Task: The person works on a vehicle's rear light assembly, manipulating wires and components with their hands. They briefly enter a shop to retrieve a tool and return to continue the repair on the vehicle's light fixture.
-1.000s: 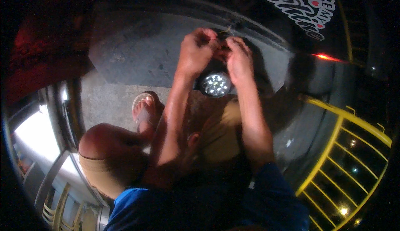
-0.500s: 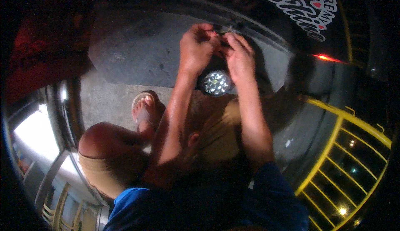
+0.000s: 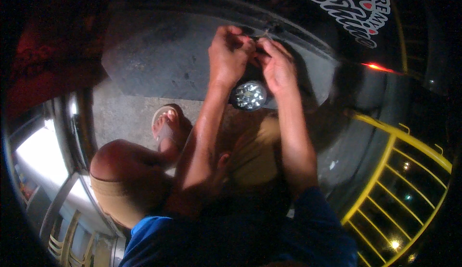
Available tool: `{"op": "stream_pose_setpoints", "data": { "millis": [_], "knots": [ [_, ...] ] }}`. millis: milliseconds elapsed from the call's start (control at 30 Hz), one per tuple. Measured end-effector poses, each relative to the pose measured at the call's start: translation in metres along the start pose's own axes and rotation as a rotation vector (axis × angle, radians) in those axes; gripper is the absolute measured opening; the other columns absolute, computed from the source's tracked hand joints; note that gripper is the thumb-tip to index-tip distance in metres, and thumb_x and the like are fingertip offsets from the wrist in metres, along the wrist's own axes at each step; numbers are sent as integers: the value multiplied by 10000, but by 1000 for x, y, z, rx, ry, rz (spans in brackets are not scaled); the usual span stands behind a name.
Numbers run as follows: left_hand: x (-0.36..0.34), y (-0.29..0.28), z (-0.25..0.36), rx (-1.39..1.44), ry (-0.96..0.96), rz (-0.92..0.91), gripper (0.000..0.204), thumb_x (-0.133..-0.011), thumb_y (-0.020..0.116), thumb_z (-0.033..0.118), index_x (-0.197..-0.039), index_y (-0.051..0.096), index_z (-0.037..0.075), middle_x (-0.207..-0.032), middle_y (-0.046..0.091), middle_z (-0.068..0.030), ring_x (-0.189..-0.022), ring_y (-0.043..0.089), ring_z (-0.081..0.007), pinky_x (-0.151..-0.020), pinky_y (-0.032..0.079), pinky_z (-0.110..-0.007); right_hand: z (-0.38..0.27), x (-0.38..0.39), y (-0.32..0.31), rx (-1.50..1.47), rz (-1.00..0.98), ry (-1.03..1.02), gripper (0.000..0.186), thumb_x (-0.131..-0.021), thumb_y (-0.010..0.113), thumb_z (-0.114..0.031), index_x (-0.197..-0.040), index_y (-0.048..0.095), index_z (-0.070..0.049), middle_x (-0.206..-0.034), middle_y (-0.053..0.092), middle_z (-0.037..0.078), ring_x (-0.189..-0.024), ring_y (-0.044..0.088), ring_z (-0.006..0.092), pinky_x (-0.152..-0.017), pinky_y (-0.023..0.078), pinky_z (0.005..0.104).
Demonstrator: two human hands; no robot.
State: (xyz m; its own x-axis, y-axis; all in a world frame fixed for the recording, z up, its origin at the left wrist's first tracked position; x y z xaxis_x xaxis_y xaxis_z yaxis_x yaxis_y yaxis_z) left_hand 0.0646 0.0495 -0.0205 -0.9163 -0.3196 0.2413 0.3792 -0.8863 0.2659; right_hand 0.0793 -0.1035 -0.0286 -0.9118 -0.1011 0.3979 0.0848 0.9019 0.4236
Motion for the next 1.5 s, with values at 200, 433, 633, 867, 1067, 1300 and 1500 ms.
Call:
{"op": "stream_pose_setpoints", "data": {
  "millis": [200, 433, 633, 867, 1067, 1300, 1500],
  "knots": [
    [5, -3, 4, -51, 41, 77, 246, -798, 675, 0, -993, 527, -24, -859, 655, -114, -793, 641, -164, -703, 529, -297, -3, 2, 4, -54, -11, 7, 191, -857, 697, -145, -993, 669, -15, -990, 685, 104, -890, 658, 234, -802, 533, 370],
    [1, 9, 0, 20, -40, -130, 313, -822, 664, -53, -1084, 493, -28, -924, 630, -112, -786, 645, -182, -672, 543, -283, -2, 1, -5, -28, 70, -38, 188, -862, 692, -133, -1004, 652, -17, -991, 679, 91, -912, 649, 222, -784, 541, 361],
    [-1, 14, -3, 173, -105, -236, 234, -828, 661, -41, -1035, 553, -61, -868, 653, -115, -747, 648, -177, -653, 558, -299, -10, 10, 5, 26, -25, -57, 171, -870, 678, -110, -1004, 625, -17, -946, 673, 92, -858, 655, 208, -756, 546, 342],
    [4, 17, -6, 187, -156, -250, 112, -894, 633, 45, -959, 605, -42, -852, 649, -86, -705, 640, -169, -636, 570, -320, -6, 8, 0, 57, -6, -53, 176, -864, 688, -111, -993, 617, -13, -912, 663, 81, -808, 650, 190, -726, 546, 326],
    [4, 13, -14, 209, -193, -174, 76, -873, 597, -8, -929, 613, -56, -824, 648, -106, -681, 642, -173, -611, 556, -300, -3, 11, -3, 140, 51, -61, 180, -849, 711, -121, -978, 634, -22, -910, 659, 54, -818, 629, 153, -741, 537, 303],
    [7, 22, -8, 224, -222, -321, 98, -884, 617, 34, -952, 598, -35, -890, 638, -99, -747, 645, -175, -687, 571, -304, -20, 24, 1, 405, 217, -304, 97, -844, 698, -45, -927, 657, -17, -859, 651, 26, -778, 595, 92, -704, 492, 234],
    [9, 21, -2, 368, -314, -356, 105, -854, 641, 8, -932, 625, -61, -893, 664, -101, -793, 658, -170, -739, 553, -260, -34, 42, 22, 692, 221, -449, 165, -877, 653, -19, -1033, 658, 38, -897, 679, 64, -727, 639, 92, -604, 495, 216]
  ]
}}
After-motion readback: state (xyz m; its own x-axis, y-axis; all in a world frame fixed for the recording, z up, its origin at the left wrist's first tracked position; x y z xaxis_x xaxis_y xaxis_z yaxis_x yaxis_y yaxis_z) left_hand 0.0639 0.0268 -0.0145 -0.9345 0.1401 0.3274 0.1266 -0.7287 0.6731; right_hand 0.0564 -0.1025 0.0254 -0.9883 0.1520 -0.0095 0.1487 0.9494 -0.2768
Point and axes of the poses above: each hand's wrist, its own x-axis away from the middle knuckle, its own y-axis out of the palm, z = x × y, the point moved 8 cm from there along -x, towards the middle knuckle
